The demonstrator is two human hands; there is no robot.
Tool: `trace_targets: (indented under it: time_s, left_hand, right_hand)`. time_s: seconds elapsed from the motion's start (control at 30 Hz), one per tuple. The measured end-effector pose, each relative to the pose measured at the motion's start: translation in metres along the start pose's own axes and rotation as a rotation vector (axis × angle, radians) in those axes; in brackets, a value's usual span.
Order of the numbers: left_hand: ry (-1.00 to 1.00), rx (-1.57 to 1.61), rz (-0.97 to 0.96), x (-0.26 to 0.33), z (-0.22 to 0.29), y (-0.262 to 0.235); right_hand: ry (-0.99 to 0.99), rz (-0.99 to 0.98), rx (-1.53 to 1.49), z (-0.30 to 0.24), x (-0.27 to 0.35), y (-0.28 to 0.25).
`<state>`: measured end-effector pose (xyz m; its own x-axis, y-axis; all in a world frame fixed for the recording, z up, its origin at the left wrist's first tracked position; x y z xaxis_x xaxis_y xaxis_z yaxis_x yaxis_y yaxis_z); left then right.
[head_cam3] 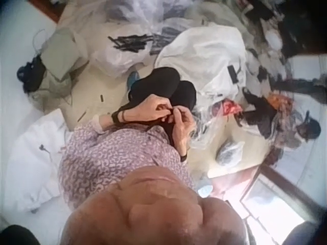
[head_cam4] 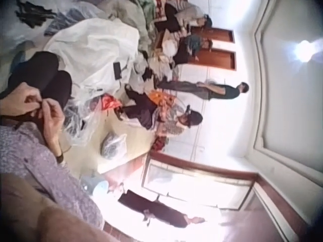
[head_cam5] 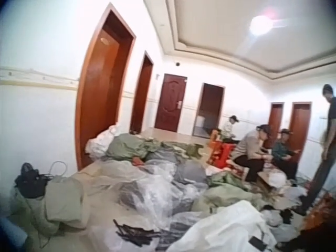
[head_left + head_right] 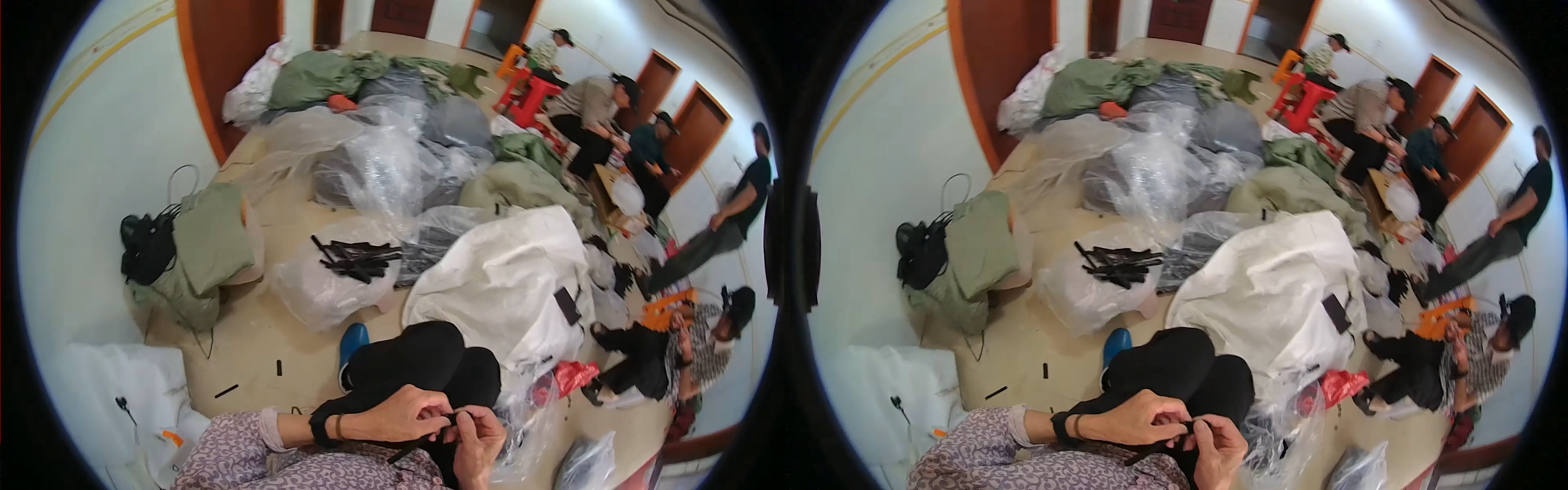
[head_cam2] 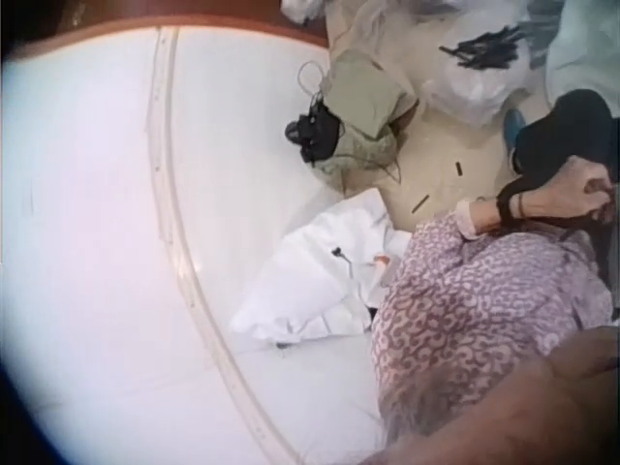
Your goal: Assembling small black plastic components for shoe manufacturing by hand.
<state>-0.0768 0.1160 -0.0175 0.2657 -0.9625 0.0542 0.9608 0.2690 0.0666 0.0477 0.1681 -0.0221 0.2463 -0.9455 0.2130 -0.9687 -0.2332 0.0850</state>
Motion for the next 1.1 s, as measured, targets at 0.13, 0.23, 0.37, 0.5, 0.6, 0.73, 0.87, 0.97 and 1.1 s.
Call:
trace_targets:
  time_s: [0.13, 0.23, 0.37, 0.5, 0.6, 0.73, 0.87, 0.97, 1.1]
  left_hand:
    - [-0.098, 0.085, -0.073, 0.002, -0.017, 0.001]
    - [-0.133, 0.107, -0.059, -0.001, -0.024, 0.004]
    - [-0.103, 0.077, -0.024, -0.004, -0.023, 0.008]
    - [-0.094, 0.019, 0.025, -0.004, -0.020, 0.008]
    - [-0.068, -0.041, 0.016, -0.002, -0.027, 0.009]
    - [-0.062, -0.042, 0.013, -0.004, -0.023, 0.012]
    - [-0.049, -0.037, -0.008, -0.003, -0.020, 0.015]
    - [0.000, -0.128, 0.006, -0.003, -0.021, 0.014]
    - [0.020, -0.102, -0.010, -0.001, -0.013, 0.017]
  right_hand:
    - [0.003, -0.012, -0.037, 0.009, -0.002, -0.004]
    - [-0.016, 0.018, -0.033, 0.010, -0.003, -0.014]
    - [-0.107, 0.006, -0.011, -0.004, 0.001, -0.015]
    - [-0.164, 0.078, 0.106, -0.021, 0.009, -0.015]
    - [-0.430, 0.080, 0.273, -0.044, 0.016, -0.011]
    - [-0.324, 0.069, 0.153, -0.033, 0.012, -0.014]
    - [-0.076, -0.017, 0.024, -0.025, 0.008, -0.010]
    - [-0.054, -0.032, 0.013, -0.017, 0.006, -0.009]
    - [-0.139, 0.010, 0.080, -0.017, 0.006, -0.014]
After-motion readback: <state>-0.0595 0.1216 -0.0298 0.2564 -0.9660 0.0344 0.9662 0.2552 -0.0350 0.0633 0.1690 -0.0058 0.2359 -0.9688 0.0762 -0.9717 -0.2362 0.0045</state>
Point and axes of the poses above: each hand's wrist, its own x-axis away from the middle knuckle, its own y-axis out of the palm, z = x × y, the point moved 9 cm from there along -x, towards the middle knuckle, and after that the axes turned 13 degrees about z, right-handed, at the moved point
